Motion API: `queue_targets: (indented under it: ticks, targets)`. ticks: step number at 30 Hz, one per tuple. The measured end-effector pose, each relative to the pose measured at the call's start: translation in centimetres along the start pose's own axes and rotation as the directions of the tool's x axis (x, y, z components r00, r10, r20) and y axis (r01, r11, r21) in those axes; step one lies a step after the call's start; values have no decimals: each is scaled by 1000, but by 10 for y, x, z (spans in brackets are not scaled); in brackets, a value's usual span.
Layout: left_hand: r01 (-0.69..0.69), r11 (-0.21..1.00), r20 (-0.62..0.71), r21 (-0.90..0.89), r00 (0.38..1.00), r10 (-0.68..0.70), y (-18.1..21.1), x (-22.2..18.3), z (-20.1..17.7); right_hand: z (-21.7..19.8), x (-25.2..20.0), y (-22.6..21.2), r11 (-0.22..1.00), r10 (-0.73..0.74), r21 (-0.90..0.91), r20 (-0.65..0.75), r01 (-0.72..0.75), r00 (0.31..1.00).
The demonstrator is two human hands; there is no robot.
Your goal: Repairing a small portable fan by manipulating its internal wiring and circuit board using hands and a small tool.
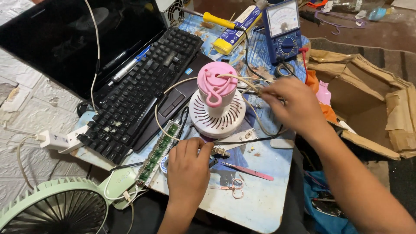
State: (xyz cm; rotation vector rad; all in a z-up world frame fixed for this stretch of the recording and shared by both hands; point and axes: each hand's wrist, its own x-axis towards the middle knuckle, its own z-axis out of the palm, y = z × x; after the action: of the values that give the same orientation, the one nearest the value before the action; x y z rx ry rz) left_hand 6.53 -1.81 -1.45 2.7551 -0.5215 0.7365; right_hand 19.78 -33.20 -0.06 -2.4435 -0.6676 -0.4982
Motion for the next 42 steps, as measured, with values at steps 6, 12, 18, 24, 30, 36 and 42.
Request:
queue_targets:
  ticks: [6,12,18,24,30,36,42]
  targets:
    - [-7,1000,-14,-5,1000,7,1,1,1,40,75,31,969,135,-239,307,-61,942]
    - [-6,1000,2,-9,1000,6,-1,0,1,52,90,28,950,162,-308,328,-56,931]
    - [-14,1000,0,-3,1000,14,-1,-3,1,47,81,30,986,94,-146,55,-85,994]
    - [4,1000,-4,7,1000,-4,0,-5,1,20,75,20,999,-11,49,-163,19,987]
    - [80,995,-83,63,994,-75,3,0,-1,-8,86,-6,986,-52,141,-253,89,966]
    - [142,990,-281,-9,950,-138,2,3,-9,-30,102,-48,965,-49,231,-315,127,948]
    - [-36,996,-494,-83,869,-10,6,-6,-22,-49,94,-82,919,-161,277,-390,282,907]
